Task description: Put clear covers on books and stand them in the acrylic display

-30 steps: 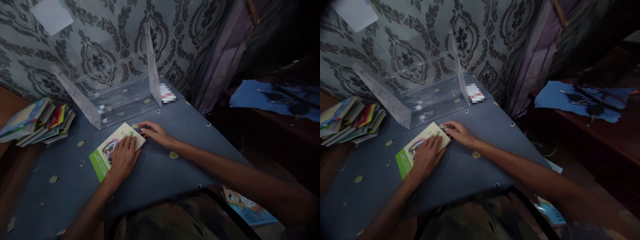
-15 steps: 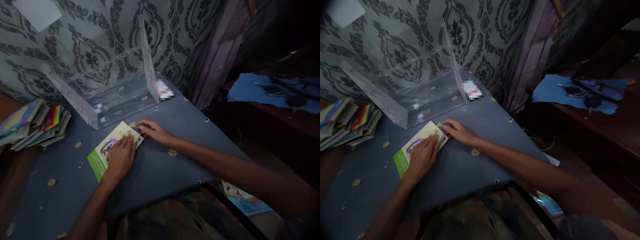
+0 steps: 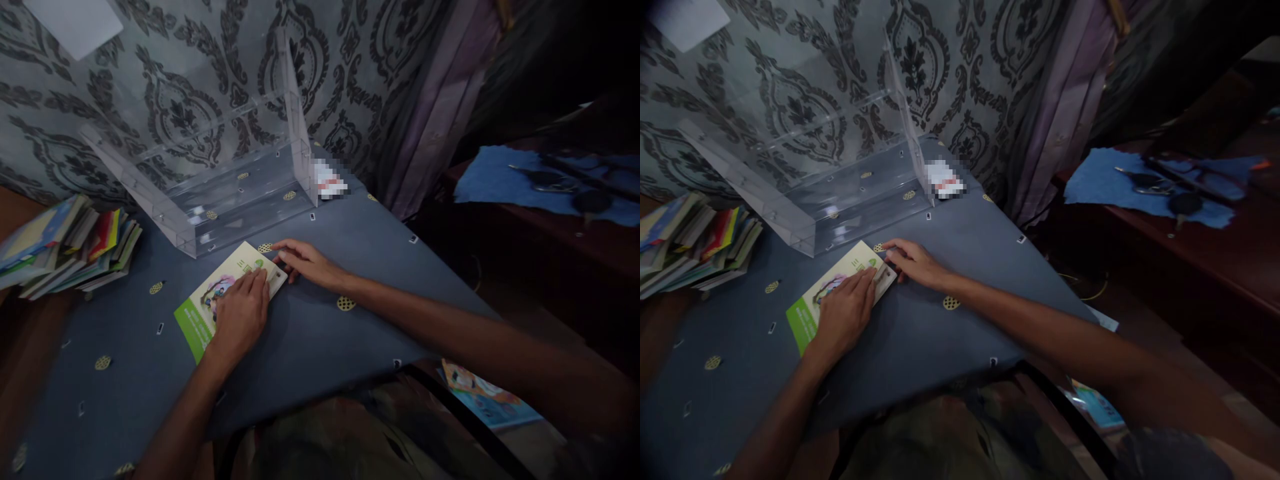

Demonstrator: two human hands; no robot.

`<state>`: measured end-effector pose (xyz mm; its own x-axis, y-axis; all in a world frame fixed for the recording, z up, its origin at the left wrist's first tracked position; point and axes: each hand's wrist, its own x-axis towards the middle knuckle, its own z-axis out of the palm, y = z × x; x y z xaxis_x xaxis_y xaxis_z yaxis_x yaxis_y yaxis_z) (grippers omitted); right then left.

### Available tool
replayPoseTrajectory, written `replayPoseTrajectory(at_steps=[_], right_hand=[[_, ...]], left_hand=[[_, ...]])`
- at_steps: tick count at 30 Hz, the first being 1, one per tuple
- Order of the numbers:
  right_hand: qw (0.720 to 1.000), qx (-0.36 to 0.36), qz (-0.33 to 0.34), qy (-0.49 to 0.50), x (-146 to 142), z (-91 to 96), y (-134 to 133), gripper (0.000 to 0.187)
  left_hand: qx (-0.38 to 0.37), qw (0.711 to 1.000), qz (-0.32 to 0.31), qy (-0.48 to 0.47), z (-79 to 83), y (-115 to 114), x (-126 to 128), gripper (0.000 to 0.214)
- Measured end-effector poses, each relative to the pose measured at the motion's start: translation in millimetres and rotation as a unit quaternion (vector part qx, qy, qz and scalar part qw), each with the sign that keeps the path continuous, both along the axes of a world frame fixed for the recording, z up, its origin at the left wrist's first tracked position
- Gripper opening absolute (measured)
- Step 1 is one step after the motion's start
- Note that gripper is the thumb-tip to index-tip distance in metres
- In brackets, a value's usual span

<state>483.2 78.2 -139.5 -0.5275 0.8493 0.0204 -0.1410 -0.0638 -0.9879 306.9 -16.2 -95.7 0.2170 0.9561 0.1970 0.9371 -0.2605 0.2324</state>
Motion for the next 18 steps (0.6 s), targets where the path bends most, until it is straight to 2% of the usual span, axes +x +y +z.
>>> replayPoseTrajectory(at_steps=[6, 10, 15, 18], right_hand=[[0.999, 0.023, -0.004, -0.035, -1.6, 0.4, -3.3, 0.036], [0.993, 0.067, -0.013, -0.099, -2.6, 0.1, -5.6, 0.047], [0.989, 0.094, -0.014, -0.114, -2.0, -3.2, -8.9, 0.043], [0.993, 0.082, -0.037, -0.083, -3.4, -7.6, -2.7, 0.041]], left_hand=[[-0.008, 0.999, -0.019, 0.032, -0.4, -1.8, 2.7, 0.039], [-0.011, 0.999, -0.029, 0.034, 3.5, 2.1, -8.9, 0.032], [-0.015, 0.987, 0.093, 0.129, 8.8, 5.7, -48.9, 0.034], [-0.045, 0.984, 0.119, 0.128, 10.2, -0.8, -68.7, 0.039]])
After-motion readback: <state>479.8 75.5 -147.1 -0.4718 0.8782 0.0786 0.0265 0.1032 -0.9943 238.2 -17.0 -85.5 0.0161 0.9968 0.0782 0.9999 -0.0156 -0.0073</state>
